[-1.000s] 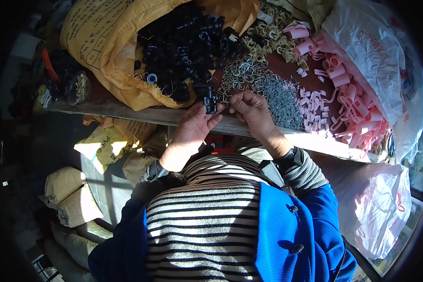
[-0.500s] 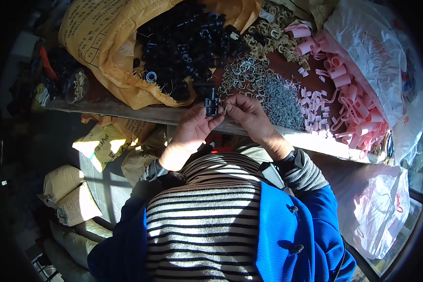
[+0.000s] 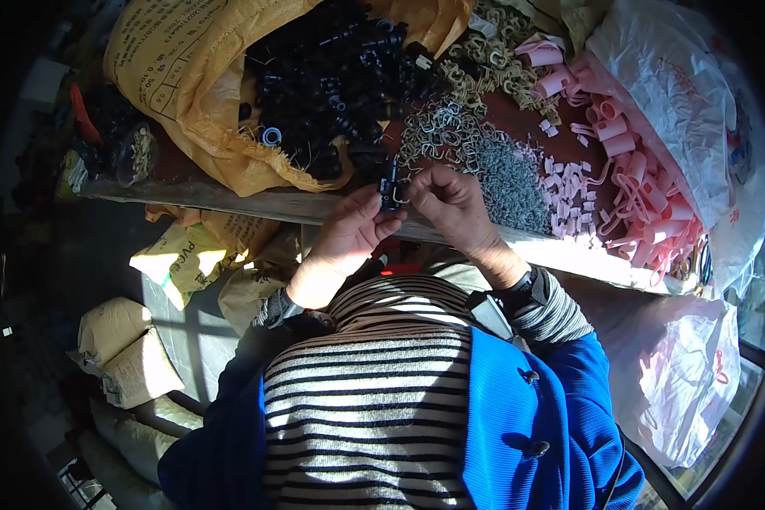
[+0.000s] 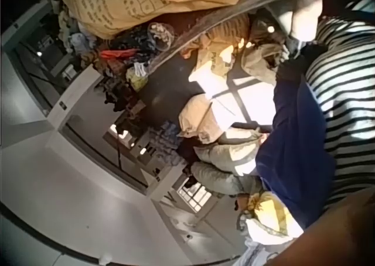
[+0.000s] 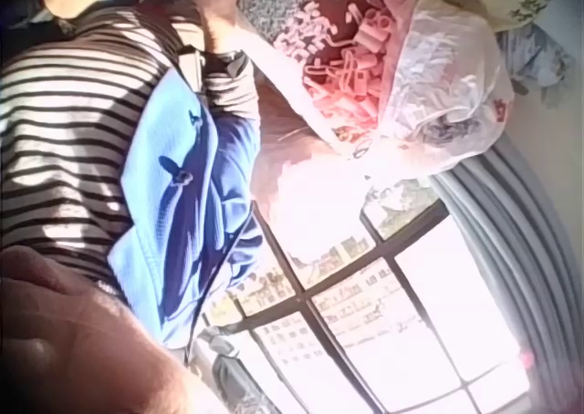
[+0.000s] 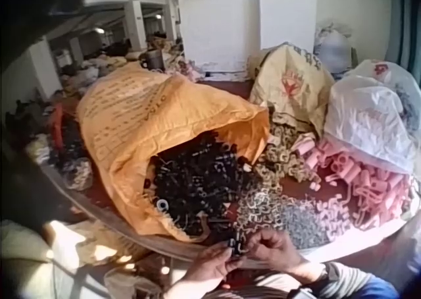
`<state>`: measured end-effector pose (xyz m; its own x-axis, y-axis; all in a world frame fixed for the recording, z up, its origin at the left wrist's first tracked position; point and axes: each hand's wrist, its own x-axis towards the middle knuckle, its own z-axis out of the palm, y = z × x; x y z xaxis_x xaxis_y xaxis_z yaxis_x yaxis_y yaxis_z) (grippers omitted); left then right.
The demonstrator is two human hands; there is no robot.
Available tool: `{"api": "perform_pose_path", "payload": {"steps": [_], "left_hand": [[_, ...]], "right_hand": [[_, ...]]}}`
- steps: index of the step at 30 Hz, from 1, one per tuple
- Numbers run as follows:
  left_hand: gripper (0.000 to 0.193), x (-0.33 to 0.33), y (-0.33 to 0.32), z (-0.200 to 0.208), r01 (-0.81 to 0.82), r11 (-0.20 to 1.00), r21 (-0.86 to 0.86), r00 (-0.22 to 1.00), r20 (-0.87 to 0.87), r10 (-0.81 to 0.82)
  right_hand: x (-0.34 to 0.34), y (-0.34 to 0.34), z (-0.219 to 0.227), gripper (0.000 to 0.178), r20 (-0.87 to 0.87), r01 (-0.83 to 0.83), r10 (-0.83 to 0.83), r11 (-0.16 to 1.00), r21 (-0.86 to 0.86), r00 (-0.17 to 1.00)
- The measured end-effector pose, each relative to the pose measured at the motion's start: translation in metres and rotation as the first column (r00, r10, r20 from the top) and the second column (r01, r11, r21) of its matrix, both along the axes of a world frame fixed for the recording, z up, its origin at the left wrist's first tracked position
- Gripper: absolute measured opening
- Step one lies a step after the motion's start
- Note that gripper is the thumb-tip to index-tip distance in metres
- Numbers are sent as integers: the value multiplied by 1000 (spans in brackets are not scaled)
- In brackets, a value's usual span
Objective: The person assembles components by hand, picking up a black plastic part and a metal clip, fitting the clip onto the part, and then sliding the assembly into a pink plastic housing.
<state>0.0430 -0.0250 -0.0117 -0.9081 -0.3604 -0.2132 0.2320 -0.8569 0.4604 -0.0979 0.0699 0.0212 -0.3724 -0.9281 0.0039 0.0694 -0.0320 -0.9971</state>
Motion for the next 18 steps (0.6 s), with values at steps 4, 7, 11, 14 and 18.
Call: {"api": "perform_pose_path", "payload": {"steps": [4,7,11,14,18], "left_hand": [[23,0,1,2,17,1000,7,1000,17,-17],[23,-1,1,5,36,999,1,999,24,-36],[23,-1,3,8,60,998,29,998,30,-61],[23,2,2,4,54,999,-1,998,40,-54],[23,3,1,4,62,998,-9,997,41,-62]], "right_hand": [[4,-1,3,9,-16,3,-4,1000,-22,1000],[5,-2,4,7,13,13,-12,999,-51,1000],[0,-1,2,7,-303,-19,-12,995,-100,953],[-2,-2,12,8,-573,-103,5,985,-139,820],[1,-2,12,9,-690,-153,-15,971,-182,724]]}}
